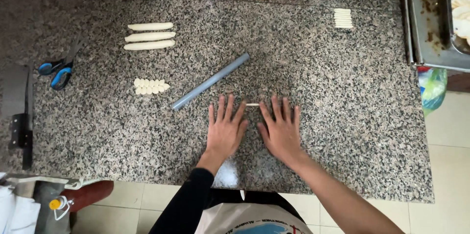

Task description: Rolling out small pieces of dough into thin sticks and assembling them on a kitchen counter.

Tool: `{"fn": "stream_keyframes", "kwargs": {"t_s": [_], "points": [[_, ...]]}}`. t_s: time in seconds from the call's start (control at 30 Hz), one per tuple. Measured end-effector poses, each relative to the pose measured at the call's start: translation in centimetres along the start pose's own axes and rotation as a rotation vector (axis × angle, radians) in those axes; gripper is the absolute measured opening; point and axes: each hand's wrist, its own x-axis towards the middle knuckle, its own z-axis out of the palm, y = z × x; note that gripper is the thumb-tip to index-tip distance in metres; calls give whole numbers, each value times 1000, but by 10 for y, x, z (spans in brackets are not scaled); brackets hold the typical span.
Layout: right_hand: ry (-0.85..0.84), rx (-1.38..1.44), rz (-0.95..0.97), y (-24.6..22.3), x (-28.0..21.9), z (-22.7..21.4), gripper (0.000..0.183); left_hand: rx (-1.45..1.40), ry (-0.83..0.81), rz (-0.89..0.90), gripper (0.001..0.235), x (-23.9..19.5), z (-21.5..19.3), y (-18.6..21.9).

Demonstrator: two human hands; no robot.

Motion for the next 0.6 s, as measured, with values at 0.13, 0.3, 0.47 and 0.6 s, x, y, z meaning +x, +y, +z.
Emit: {"fn": "stream_keyframes", "kwargs": {"t_s": [0.13, 0.3, 0.47, 0.6], "points": [[23, 53, 53, -3, 5, -14, 62, -2, -22, 79, 58, 1, -9, -12], [88, 201, 102, 4, 29, -16, 31, -152, 103, 84, 36, 21, -12, -21], [132, 183, 103, -3, 35, -15, 23, -183, 123, 114, 19, 35, -4, -16], [183, 175, 109, -10, 37, -18, 17, -237, 157, 48, 15, 39, 4, -15]]}}
